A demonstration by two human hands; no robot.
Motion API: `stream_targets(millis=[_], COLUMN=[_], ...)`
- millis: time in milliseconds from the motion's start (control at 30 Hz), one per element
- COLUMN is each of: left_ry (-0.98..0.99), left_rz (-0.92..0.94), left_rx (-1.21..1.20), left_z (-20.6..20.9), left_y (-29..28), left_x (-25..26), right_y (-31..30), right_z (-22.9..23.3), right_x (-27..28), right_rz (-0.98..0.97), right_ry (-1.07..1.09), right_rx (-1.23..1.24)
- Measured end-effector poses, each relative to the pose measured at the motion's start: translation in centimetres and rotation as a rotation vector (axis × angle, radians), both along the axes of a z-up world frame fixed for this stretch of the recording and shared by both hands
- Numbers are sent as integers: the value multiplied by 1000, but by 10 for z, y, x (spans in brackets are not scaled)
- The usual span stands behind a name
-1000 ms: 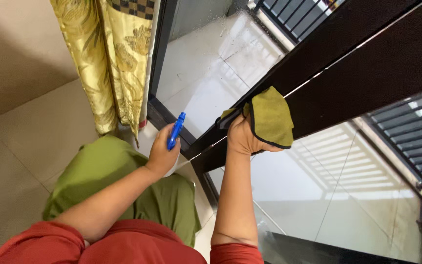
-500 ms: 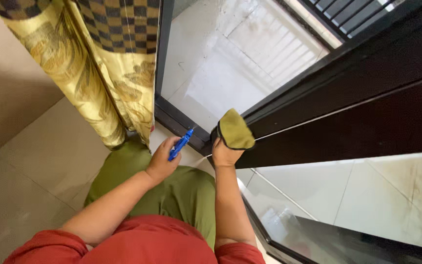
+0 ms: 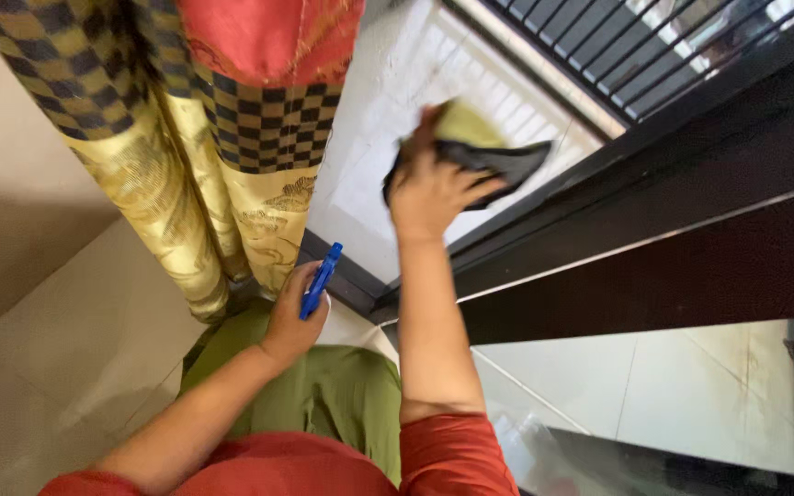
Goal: The person cleans a glass sliding door by spraying liquid from a blue bottle and wiping the surface with a yellow cloth.
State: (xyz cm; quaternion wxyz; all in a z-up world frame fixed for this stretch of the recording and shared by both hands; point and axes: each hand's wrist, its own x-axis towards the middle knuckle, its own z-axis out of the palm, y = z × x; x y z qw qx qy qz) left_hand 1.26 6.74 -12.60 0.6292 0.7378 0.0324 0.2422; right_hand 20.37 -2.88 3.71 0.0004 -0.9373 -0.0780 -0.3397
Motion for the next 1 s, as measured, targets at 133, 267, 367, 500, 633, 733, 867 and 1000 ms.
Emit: stream_targets(millis=[133, 267, 367, 500, 633, 733, 867, 1000], left_ry=[-40, -5, 24, -53, -16, -34, 36, -77], left_rz=[39, 55, 40, 31, 39, 43, 41, -1], left_rx=[58, 68, 79, 36, -23, 8, 18, 88], left_z=[17, 23, 21, 29, 40, 51, 57, 51], left_y=[11, 22, 21, 14, 10, 13, 20, 19], left_x=[-6, -7, -12, -9, -10, -12, -22, -16], right_y=[-26, -72, -63, -30, 32, 62, 7, -40], right_z=[-115, -173, -136, -14, 45, -10, -138, -152], right_x=[-22, -49, -40, 21, 42, 25, -22, -50], right_rz=[405, 316, 210, 178, 307, 377, 384, 235], right_ry=[56, 131, 73, -202, -135, -240, 232, 128], right_rx=[-237, -178, 195, 448, 185, -189, -22, 170])
